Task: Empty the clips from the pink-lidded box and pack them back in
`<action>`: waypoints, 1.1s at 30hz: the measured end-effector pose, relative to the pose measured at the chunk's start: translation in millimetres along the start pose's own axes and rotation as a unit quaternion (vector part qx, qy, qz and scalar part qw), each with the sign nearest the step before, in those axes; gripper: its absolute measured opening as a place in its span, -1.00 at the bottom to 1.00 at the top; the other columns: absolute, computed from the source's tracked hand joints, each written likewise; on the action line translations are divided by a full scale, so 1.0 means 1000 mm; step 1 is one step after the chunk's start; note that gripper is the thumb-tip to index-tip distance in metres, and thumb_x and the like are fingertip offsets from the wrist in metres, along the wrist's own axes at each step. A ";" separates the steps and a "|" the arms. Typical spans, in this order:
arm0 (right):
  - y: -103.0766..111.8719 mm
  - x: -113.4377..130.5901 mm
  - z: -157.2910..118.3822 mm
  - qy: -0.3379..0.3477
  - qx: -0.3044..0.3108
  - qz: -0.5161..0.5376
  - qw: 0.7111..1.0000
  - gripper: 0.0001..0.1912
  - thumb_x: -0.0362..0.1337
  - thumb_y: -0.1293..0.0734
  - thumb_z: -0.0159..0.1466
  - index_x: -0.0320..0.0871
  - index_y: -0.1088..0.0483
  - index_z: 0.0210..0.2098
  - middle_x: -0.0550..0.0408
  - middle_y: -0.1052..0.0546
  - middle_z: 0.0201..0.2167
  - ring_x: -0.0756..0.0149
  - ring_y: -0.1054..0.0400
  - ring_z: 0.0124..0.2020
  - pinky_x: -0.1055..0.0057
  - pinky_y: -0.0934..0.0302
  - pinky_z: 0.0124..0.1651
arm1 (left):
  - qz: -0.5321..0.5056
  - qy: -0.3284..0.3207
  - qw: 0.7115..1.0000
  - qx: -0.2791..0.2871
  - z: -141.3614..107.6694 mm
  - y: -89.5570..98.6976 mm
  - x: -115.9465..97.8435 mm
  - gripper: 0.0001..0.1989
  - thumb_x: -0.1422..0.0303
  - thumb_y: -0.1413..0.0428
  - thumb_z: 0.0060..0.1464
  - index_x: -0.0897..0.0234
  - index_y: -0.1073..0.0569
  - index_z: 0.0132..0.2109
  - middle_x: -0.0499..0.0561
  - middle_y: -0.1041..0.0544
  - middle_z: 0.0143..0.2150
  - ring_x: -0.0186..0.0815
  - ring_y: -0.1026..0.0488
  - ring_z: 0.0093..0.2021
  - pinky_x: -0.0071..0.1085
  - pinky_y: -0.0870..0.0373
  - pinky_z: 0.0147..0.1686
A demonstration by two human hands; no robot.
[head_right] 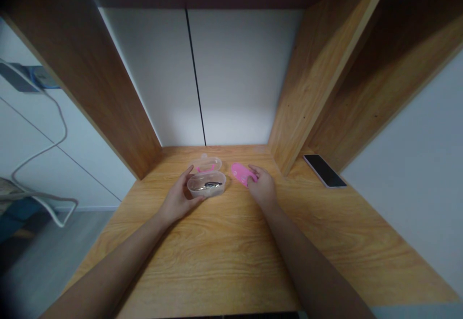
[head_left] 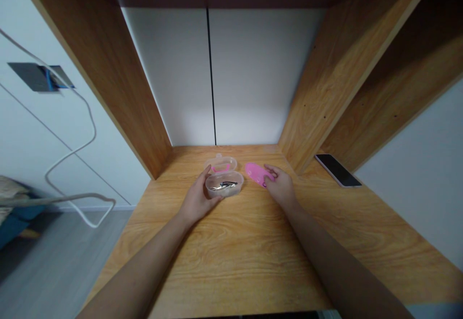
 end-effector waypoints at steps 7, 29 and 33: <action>0.004 0.013 -0.004 0.067 0.024 -0.067 0.995 -0.65 -0.38 -0.28 0.12 -0.19 -0.58 -0.13 0.01 -0.58 -0.22 0.26 -0.46 -0.29 0.33 -0.37 -0.16 | 0.013 -0.006 1.000 -0.002 0.001 0.000 0.000 0.04 0.34 -0.38 -0.08 0.14 -0.01 0.44 0.20 -0.42 0.22 -0.02 -0.43 0.19 0.01 -0.37 0.21; 0.010 0.024 -0.008 0.145 -0.026 -0.055 0.988 -0.72 -0.35 -0.31 0.15 -0.17 -0.58 -0.19 0.03 -0.53 -0.33 0.25 -0.41 -0.36 0.34 -0.31 -0.26 | 0.036 -0.012 0.999 -0.002 0.000 0.001 -0.002 0.02 0.32 -0.37 -0.08 0.14 -0.04 0.44 0.18 -0.44 0.21 -0.05 -0.45 0.18 -0.04 -0.38 0.21; 0.010 0.020 -0.005 0.052 -0.057 0.002 0.997 -0.49 -0.26 -0.26 0.26 -0.22 -0.38 0.19 -0.08 -0.59 -0.13 0.16 -0.49 -0.22 0.27 -0.38 -0.11 | 0.042 -0.014 0.999 -0.002 0.000 0.002 -0.002 0.01 0.31 -0.37 -0.08 0.15 -0.04 0.44 0.18 -0.44 0.21 -0.03 -0.45 0.18 -0.03 -0.37 0.21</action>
Point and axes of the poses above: each hand's wrist, its own z-axis towards the middle knuckle, its own y-axis out of the back of the hand, x = y × z, the point moved 1 cm from there along z, towards the middle knuckle
